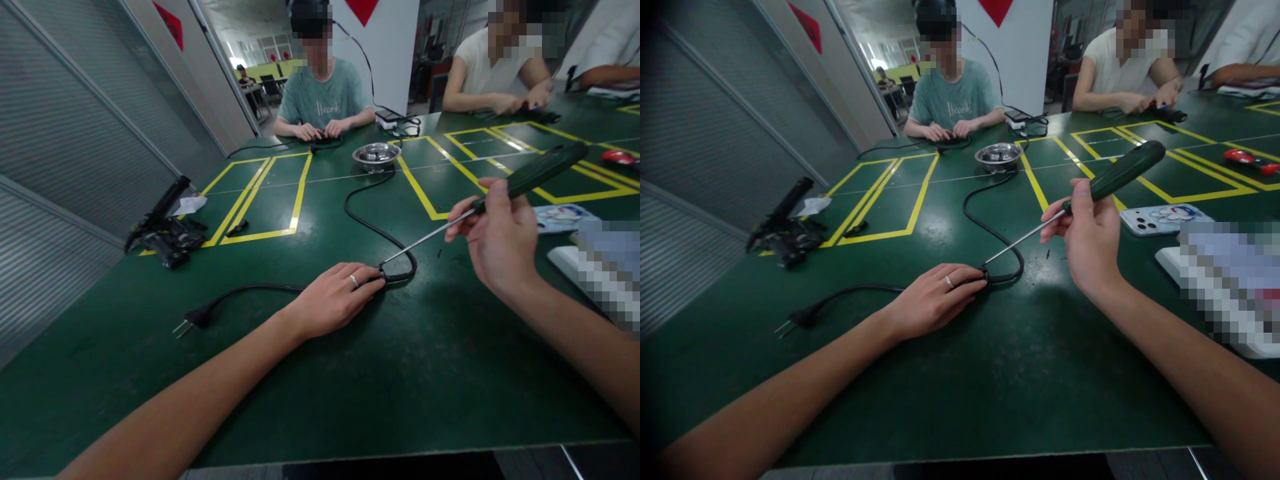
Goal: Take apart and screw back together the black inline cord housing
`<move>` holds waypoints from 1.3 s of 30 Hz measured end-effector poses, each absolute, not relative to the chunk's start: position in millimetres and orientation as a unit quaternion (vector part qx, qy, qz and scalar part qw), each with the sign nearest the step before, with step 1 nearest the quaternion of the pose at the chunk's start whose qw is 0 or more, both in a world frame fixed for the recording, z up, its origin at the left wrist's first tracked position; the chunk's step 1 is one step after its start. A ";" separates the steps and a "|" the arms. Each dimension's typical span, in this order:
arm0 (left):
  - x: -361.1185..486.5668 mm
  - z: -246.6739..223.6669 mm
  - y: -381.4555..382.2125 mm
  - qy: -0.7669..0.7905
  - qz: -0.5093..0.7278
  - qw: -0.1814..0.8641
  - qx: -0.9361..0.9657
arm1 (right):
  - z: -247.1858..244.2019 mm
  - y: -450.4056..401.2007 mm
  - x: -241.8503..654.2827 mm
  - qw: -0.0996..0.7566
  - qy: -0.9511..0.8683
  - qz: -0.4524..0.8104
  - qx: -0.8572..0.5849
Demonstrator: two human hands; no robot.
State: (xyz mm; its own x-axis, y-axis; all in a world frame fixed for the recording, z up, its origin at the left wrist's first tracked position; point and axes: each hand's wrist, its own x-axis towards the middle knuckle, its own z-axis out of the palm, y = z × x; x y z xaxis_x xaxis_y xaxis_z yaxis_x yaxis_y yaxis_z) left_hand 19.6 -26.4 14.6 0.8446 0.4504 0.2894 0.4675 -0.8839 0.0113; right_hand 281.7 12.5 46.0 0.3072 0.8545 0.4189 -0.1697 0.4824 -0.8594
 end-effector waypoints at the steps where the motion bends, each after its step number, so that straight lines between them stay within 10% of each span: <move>1: 19.6 14.8 -26.4 -0.239 -0.143 0.030 -0.960 | 46.1 12.5 281.8 0.722 -0.469 0.356 -0.364; 39: 22.7 15.8 -26.6 -0.280 -0.150 0.003 -0.948 | 39.9 12.2 283.5 0.714 -0.470 0.354 -0.380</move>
State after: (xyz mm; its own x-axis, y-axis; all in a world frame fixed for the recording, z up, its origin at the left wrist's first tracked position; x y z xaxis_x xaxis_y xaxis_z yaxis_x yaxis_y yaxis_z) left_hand 22.7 -26.6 15.8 0.7979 0.5302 0.2867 0.5319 -0.8431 0.0788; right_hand 283.5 12.2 39.9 0.3078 0.8629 0.4009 -0.1491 0.4599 -0.8753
